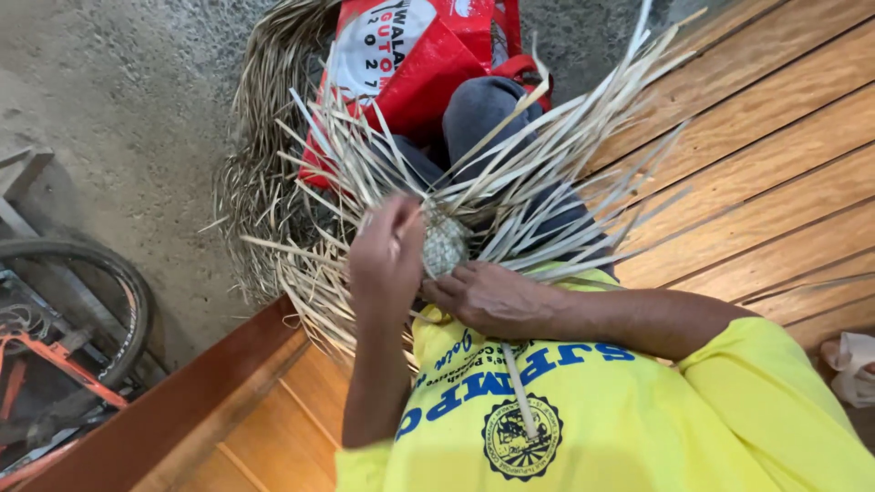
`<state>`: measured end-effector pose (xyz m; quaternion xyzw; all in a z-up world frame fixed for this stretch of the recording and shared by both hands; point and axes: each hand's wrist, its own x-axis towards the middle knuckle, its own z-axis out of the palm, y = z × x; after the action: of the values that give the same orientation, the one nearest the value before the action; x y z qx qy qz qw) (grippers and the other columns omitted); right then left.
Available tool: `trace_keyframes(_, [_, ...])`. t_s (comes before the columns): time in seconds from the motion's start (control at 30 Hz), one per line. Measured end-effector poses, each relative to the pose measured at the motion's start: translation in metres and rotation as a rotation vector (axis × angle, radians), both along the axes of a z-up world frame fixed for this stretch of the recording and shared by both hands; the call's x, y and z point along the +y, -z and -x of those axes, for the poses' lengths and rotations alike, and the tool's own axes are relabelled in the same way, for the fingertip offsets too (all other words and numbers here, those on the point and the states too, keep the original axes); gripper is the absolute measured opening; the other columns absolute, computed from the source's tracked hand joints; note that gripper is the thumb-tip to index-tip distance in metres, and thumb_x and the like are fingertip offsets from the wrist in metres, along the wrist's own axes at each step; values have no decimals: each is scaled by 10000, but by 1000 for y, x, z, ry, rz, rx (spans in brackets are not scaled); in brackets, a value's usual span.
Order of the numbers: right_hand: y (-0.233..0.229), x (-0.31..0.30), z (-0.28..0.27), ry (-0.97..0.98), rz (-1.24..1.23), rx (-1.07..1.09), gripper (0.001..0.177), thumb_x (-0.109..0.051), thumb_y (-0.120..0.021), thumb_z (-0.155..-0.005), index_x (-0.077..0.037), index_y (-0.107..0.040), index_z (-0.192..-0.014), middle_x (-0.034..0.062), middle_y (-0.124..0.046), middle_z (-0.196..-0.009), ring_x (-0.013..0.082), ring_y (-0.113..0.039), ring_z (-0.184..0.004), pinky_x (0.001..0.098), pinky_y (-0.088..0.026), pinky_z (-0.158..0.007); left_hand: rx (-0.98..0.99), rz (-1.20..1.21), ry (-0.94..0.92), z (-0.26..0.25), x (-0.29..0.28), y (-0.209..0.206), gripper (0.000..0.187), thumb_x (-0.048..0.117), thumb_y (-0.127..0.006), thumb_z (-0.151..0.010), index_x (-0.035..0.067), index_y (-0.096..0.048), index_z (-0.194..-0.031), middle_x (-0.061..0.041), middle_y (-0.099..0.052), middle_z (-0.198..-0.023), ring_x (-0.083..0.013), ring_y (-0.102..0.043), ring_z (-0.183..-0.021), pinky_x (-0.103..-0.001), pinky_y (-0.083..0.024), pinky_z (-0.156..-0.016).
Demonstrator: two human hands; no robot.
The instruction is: Weaving dried plant fibers into a mat or basket on a wooden floor
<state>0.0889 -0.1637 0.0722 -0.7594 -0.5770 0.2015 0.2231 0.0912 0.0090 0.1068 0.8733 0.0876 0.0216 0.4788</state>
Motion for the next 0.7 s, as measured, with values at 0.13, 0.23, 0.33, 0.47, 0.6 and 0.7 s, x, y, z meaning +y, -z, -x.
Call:
trace_keyframes(0.13, [31, 6, -24, 88, -200, -203, 131, -241, -598, -881, -172, -707, -903, 20, -624, -770, 210, -660, -669, 394, -514, -656, 144, -414, 163, -23, 2, 78, 270, 396, -650, -978, 155, -583, -1080, -105, -630, -939, -394, -695, -855, -519, -561, -738])
trace_keyframes(0.23, [49, 10, -86, -19, -514, -108, 142, -261, -558, -946, -232, -684, -888, 12, -585, -756, 254, -594, -706, 405, -481, -630, 277, -337, 239, -19, 0, 79, 209, 325, -619, -993, 123, -617, -1046, -201, -634, -1004, -527, -667, -877, -644, -538, -761])
trace_keyframes(0.33, [68, 6, -124, 390, -335, -83, 616, -612, -618, -926, -80, -658, -1234, 193, -649, -932, 407, -675, -928, 515, -552, -821, 197, -432, 238, -8, 5, 83, 119, 144, -676, -904, 34, -631, -897, -182, -615, -903, -534, -657, -794, -671, -554, -680])
trace_keyframes(0.47, [50, -5, -107, 288, 466, 425, 1105, -961, -319, -781, -134, -424, -1505, 292, -696, -1119, 490, -692, -1018, 616, -528, -899, -7, -147, 195, 16, 31, 77, 71, 131, -721, -919, 94, -687, -969, -108, -644, -1026, -364, -689, -994, -448, -567, -846])
trace_keyframes(0.6, [-23, -17, -53, 108, 543, 393, 1353, -1000, -413, -680, -102, -103, -1644, 269, -662, -1184, 450, -715, -1020, 561, -529, -929, -8, 171, -122, 54, 52, 78, 153, 201, -717, -979, 70, -756, -911, -134, -698, -1030, -288, -684, -1040, -376, -520, -958])
trace_keyframes(0.7, [-4, -19, -16, 123, 534, 301, 1441, -972, -570, -670, -91, 11, -1651, 251, -573, -1243, 479, -678, -1033, 570, -506, -890, 193, 253, -424, 58, 31, 41, 215, 347, -696, -988, 134, -666, -978, -63, -711, -873, -150, -639, -764, -295, -536, -738])
